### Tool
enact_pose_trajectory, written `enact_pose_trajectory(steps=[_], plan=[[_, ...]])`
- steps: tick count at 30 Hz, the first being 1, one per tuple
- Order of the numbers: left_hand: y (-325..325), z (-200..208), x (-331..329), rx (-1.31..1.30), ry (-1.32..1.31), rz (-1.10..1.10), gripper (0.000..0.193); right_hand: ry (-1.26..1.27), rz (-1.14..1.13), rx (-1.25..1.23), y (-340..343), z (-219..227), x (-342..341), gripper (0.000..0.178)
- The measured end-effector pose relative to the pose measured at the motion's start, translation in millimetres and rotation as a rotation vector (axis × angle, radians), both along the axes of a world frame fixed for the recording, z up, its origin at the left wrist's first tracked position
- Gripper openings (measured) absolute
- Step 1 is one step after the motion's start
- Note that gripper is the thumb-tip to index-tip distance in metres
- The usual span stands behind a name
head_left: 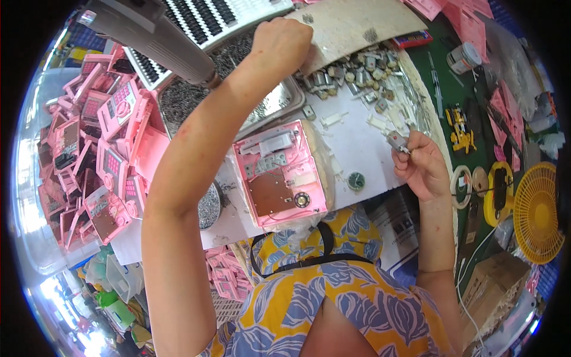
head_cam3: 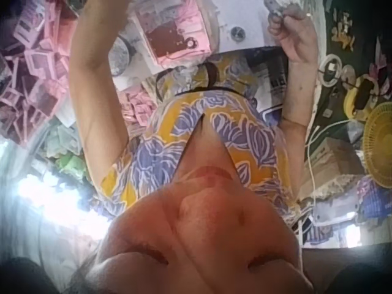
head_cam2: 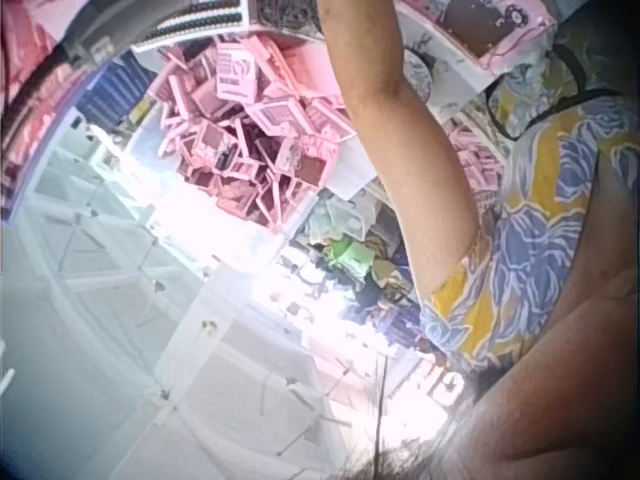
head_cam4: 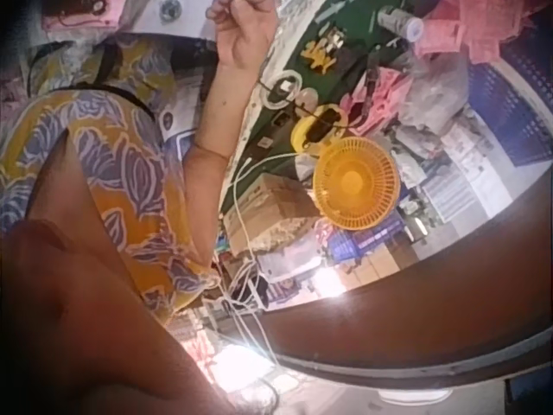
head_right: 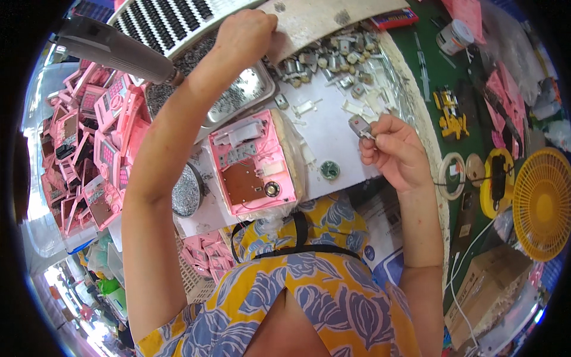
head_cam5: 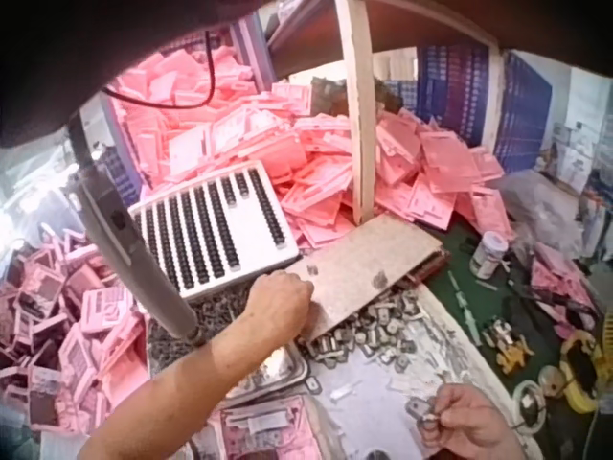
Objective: Assemble and solder electronic components into a toy cash register.
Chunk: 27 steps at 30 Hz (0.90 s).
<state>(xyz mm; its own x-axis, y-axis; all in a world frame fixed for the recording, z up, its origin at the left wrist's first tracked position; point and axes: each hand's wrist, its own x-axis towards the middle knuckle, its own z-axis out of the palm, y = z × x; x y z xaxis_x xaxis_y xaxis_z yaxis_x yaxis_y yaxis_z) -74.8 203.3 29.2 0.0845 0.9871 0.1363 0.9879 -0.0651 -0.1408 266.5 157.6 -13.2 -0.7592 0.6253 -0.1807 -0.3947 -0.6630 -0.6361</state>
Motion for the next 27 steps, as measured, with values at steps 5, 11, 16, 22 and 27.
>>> enact_pose_trajectory(steps=[5, 11, 16, 22, 27], plan=[[3.0, -5.5, -1.9, 0.008, 0.017, -0.003, 0.022, -0.113, 0.011, 0.048, -4.9, -7.8, 2.3, 0.013], [5.5, -12.9, -7.6, 0.232, -0.068, -0.151, 0.016, -0.456, 0.122, 0.389, -23.3, 5.2, -0.8, 0.034], [-29.0, 19.1, -12.7, 0.282, -0.449, -0.165, 0.02, -0.76, 0.279, 0.837, -43.3, 3.2, -3.3, 0.045], [-120.0, 23.1, 23.5, 0.268, -0.954, -0.222, 0.011, -0.952, 0.222, 1.401, -56.5, 8.5, -24.5, 0.039], [-201.4, 8.4, 37.6, -0.003, -1.257, -0.152, 0.013, -1.101, 0.292, 1.662, -67.2, 17.7, -41.3, 0.036]])
